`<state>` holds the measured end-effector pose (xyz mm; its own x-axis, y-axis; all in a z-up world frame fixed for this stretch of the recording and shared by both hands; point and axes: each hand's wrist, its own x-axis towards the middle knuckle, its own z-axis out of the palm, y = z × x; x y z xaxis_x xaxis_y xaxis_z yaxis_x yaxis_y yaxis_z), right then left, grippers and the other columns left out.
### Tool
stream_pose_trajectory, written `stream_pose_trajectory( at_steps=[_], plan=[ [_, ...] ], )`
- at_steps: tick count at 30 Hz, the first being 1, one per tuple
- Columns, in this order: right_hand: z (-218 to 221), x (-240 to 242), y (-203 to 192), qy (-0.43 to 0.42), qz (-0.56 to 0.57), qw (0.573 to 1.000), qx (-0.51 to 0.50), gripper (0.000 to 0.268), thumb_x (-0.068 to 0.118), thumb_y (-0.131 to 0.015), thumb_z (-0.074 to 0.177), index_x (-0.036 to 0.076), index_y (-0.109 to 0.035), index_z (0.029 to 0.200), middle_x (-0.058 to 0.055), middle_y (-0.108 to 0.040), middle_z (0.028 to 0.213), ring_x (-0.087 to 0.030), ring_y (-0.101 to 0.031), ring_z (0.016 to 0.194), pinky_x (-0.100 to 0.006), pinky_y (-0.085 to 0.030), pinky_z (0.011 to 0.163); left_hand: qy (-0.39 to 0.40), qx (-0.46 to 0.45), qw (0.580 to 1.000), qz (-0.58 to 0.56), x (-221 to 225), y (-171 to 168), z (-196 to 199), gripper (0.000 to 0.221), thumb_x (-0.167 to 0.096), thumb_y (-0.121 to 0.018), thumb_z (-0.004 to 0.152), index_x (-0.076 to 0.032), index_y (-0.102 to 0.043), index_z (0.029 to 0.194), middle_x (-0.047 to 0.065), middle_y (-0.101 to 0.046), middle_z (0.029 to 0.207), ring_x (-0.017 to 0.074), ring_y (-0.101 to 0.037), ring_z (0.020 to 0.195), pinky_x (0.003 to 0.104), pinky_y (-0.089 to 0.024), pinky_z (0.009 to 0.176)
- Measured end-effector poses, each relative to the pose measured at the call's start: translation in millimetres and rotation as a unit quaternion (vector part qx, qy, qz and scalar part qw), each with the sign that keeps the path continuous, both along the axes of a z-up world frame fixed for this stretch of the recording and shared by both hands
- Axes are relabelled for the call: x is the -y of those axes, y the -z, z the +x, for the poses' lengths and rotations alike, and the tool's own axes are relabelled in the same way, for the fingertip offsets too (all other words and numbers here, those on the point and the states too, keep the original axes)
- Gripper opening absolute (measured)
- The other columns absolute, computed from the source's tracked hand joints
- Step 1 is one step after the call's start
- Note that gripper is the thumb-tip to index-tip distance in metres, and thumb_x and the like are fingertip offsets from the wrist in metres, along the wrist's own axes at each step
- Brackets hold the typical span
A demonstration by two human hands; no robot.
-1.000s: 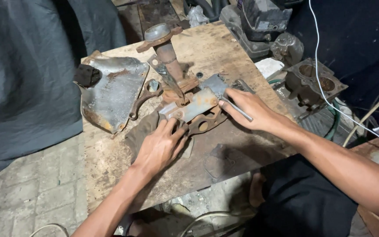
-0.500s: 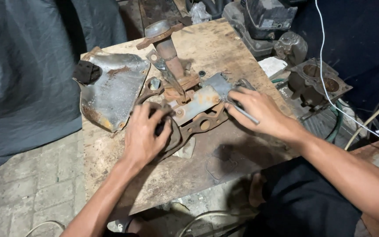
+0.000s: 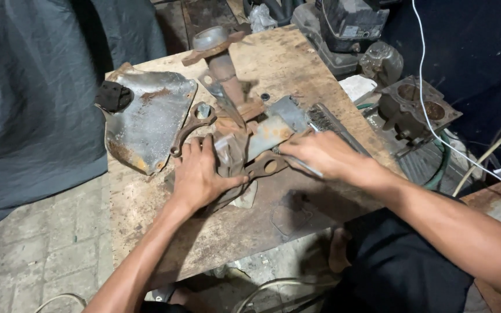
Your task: Marking layout lines on a metal manifold surface using a scribe for further processing.
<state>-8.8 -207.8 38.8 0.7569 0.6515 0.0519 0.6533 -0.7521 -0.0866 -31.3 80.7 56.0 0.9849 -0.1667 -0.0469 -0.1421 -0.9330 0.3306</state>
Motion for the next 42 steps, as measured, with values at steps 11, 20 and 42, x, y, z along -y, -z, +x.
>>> stream_pose_trajectory(
  at_steps=[11, 20, 42],
  plan=[
    [14.9, -3.6, 50.3, -0.049, 0.073, 0.996, 0.032, 0.021, 0.029, -0.042, 0.104, 0.016, -0.056, 0.111, -0.013, -0.068, 0.094, -0.039, -0.073, 0.084, -0.052, -0.061, 0.073, 0.005, 0.037, 0.999, 0.009, 5.2, 7.7, -5.6, 0.124, -0.068, -0.085, 0.063, 0.001, -0.033, 0.153, 0.02, -0.044, 0.139, 0.0391, -0.043, 0.131, 0.056, -0.044, 0.101],
    [-7.1, -11.3, 35.0, -0.047, 0.112, 0.992, 0.013, 0.023, 0.029, -0.041, 0.104, 0.014, -0.057, 0.109, -0.017, -0.065, 0.085, -0.041, -0.072, 0.077, -0.053, -0.061, 0.067, 0.007, 0.038, 0.999, -0.011, 0.1, 5.0, -6.2, 0.123, -0.07, -0.082, 0.063, 0.0, -0.035, 0.152, 0.02, -0.045, 0.142, 0.038, -0.044, 0.133, 0.056, -0.045, 0.101],
    [-8.8, -45.9, 38.8, 0.252, 0.416, 0.867, -0.113, 0.026, 0.026, -0.066, 0.092, 0.018, -0.07, 0.068, -0.004, -0.064, 0.049, -0.023, -0.069, 0.055, -0.033, -0.053, 0.061, 0.016, 0.039, 0.999, -0.007, 0.7, 4.7, -8.7, 0.118, -0.063, -0.08, 0.067, 0.001, -0.031, 0.154, 0.02, -0.043, 0.141, 0.0381, -0.043, 0.132, 0.056, -0.042, 0.103]
  ],
)
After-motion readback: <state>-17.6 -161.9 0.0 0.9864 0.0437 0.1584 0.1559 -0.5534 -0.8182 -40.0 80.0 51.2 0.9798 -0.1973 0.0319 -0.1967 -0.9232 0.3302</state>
